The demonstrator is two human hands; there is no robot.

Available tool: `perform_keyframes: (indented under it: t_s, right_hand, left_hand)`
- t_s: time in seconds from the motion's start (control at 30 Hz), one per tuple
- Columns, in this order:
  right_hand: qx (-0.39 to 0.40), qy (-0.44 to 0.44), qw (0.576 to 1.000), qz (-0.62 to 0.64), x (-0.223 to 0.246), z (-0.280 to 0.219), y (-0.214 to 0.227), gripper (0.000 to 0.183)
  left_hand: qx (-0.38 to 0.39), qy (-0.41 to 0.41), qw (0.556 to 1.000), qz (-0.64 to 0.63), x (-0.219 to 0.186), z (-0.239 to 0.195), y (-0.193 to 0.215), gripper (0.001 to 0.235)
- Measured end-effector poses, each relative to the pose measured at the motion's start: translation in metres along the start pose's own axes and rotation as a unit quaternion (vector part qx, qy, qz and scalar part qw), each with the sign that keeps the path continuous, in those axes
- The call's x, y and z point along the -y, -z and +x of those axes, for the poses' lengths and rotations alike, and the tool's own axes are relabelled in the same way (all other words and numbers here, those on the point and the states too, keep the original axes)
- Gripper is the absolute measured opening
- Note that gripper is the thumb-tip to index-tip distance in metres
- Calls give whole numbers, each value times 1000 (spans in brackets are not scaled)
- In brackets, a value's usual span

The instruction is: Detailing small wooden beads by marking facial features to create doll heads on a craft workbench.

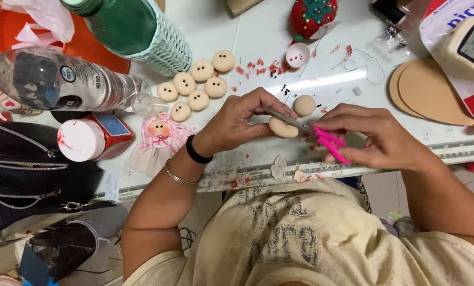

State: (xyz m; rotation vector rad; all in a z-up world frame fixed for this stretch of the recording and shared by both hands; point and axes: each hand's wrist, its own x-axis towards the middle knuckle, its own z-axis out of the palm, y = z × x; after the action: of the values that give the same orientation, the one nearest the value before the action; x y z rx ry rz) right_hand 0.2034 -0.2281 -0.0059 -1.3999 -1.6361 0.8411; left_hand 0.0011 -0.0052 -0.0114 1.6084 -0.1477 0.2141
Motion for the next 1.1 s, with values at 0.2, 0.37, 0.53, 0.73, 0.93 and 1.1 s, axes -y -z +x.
perform_keyframes:
  t_s: [0.2, 0.37, 0.53, 0.73, 0.93, 1.1]
  right_hand:
    - [-51, 28, 997, 55, -30, -22, 1, 40]
    - [-126, -169, 971, -113, 19, -20, 23, 58]
    - [-153, -195, 897, -367, 6, -57, 28, 31]
    - [45, -289, 710, -641, 22, -36, 25, 43]
    - [-82, -23, 948, -308, 52, 47, 6, 63]
    - [-27, -27, 978, -203, 57, 75, -4, 56]
  left_hand:
    - [3, -27, 1000, -2, 0, 0, 1, 19]
    - [-4, -41, 999, -5, -7, 0, 1, 23]
    - [-44, -57, 997, -6, -15, 5, -6, 22]
    - [-158, 29, 987, -34, -14, 5, -15, 19]
    - [-176, 28, 984, -7, -15, 3, -19, 18]
    - [-223, 16, 973, 61, -13, 4, -13, 19]
